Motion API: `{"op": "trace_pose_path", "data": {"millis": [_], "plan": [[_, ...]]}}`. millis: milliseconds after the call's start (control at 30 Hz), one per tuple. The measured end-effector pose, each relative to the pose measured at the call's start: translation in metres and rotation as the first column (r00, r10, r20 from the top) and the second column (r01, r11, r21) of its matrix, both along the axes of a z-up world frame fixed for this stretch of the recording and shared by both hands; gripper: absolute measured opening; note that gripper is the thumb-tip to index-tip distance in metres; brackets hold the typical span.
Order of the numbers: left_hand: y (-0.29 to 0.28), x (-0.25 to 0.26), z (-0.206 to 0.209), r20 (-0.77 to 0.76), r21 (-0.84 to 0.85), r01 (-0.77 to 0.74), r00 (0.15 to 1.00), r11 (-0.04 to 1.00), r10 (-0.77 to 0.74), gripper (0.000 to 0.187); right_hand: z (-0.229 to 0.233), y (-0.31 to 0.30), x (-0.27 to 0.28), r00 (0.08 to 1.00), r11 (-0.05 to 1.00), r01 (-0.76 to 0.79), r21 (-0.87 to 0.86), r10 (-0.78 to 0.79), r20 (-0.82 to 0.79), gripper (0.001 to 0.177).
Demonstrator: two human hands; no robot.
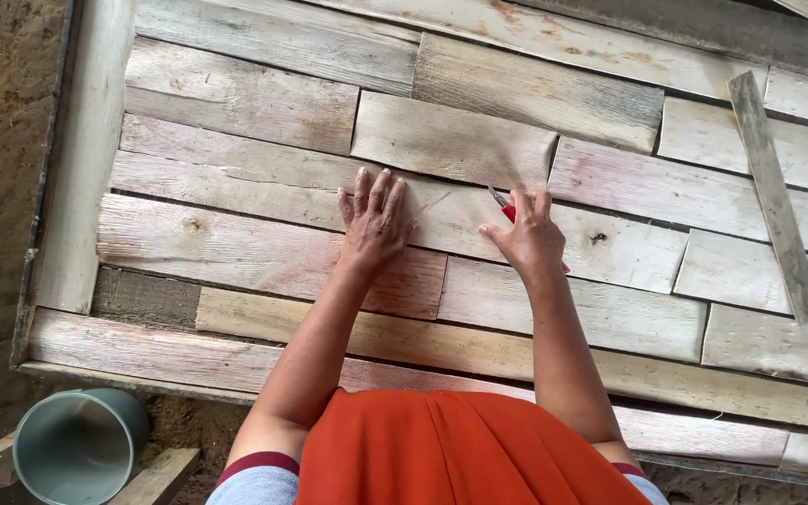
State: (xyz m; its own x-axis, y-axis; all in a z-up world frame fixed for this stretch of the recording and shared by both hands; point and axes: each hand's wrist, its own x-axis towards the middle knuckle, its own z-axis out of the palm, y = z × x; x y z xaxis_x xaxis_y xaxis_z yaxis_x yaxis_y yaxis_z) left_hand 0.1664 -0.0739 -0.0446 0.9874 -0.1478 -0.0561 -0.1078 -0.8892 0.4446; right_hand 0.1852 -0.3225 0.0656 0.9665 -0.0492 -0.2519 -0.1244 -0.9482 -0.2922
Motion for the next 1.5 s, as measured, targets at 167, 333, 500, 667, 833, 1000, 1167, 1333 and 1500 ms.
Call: {"op": "trace_pose_path", "data": {"millis": [167,333,500,667,833,1000,1167,1333,1500], "plan": [[0.0,0.0,0.004,0.0,0.008,0.003,1.0,1.0,-0.003,0.076,-0.014,-0.004,-0.002,1.0,0.999,-0.022,-0.03,0.023,0.018,0.071],[-0.001,0.0,0.011,0.0,0.006,0.003,1.0,1.0,-0.003,0.076,-0.003,0.004,-0.018,0.998,0.998,-0.052,-0.033,0.052,-0.018,0.067],[-0.003,0.0,0.018,-0.017,0.007,-0.003,1.0,1.0,0.003,0.071,-0.001,0.003,-0.036,0.98,0.984,-0.18,-0.016,0.178,-0.086,0.083],[-0.004,0.002,0.011,-0.006,0.029,-0.004,1.0,1.0,0.004,0.074,-0.001,0.002,-0.039,0.982,0.984,-0.177,-0.008,0.176,-0.068,0.078],[-0.005,0.002,0.012,-0.007,0.035,-0.003,1.0,0.999,0.004,0.074,0.001,0.003,-0.039,0.982,0.984,-0.18,-0.009,0.179,-0.054,0.078],[0.005,0.007,-0.014,0.06,-0.029,-0.047,0.997,0.998,0.049,0.063,-0.001,0.001,-0.04,0.984,0.985,-0.175,0.003,0.175,-0.033,0.08],[0.032,0.006,-0.025,0.207,-0.037,-0.168,0.963,0.985,0.172,0.053,-0.043,0.011,-0.038,0.984,0.985,-0.174,-0.019,0.175,0.038,0.057],[0.051,0.01,-0.006,0.057,0.038,-0.218,0.975,0.975,0.216,0.056,-0.048,0.051,-0.037,0.963,0.96,-0.269,0.076,0.267,0.04,0.046],[0.053,0.008,0.004,0.067,0.075,-0.177,0.983,0.981,0.173,0.061,-0.038,0.071,-0.033,0.94,0.938,-0.341,0.069,0.34,0.033,0.045]]}}
